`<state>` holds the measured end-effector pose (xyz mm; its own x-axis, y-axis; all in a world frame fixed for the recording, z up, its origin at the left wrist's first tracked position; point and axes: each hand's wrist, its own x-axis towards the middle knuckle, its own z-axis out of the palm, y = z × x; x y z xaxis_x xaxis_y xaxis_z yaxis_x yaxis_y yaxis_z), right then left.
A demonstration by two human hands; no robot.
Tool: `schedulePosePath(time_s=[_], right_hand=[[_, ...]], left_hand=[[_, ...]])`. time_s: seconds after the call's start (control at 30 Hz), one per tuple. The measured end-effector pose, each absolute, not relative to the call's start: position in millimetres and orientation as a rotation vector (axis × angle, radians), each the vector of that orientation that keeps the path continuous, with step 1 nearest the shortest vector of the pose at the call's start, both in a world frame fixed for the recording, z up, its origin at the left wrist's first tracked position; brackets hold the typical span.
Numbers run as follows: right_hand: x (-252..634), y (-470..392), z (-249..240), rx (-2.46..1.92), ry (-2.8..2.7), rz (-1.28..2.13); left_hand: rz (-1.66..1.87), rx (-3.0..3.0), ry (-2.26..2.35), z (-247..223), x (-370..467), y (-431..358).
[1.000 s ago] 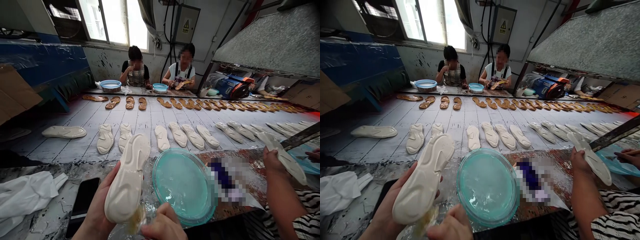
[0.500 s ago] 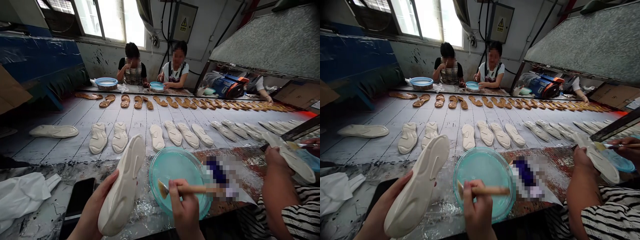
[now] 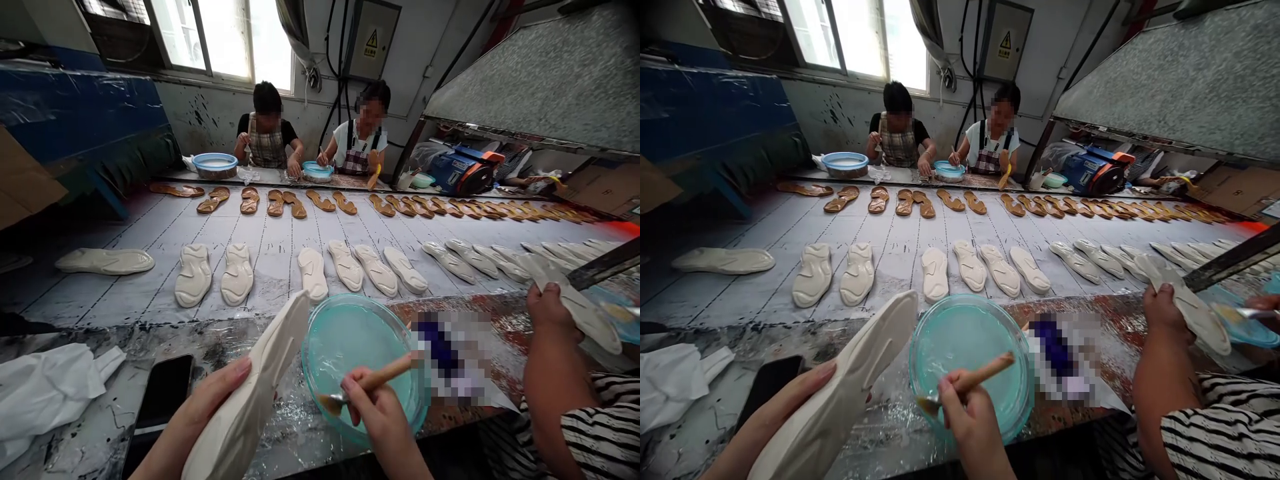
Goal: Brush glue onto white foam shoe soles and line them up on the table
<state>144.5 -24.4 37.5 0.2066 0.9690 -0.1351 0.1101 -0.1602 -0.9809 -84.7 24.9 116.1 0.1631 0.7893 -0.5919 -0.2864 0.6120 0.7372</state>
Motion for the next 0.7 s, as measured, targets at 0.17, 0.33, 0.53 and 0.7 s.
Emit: schedulePosePath(time_s=[0.17,0.33,0.53,0.7], right_hand=[[111,-24,64,-0.948,-1.09,0.643],[90,-9,100,-0.941,-1.283,0.203],[91,-5,114,-0.718,-1.324,0.081],[82,-8,109,-0.828,-1.367,0.069]], left_hand=[[0.738,0.593,1.254,123,-84,18],[0.738,0.61,1.255,124,-89,10],[0.706,0.737,1.272,107,-103,9],[0.668,0.848,1.15,108,-101,10]])
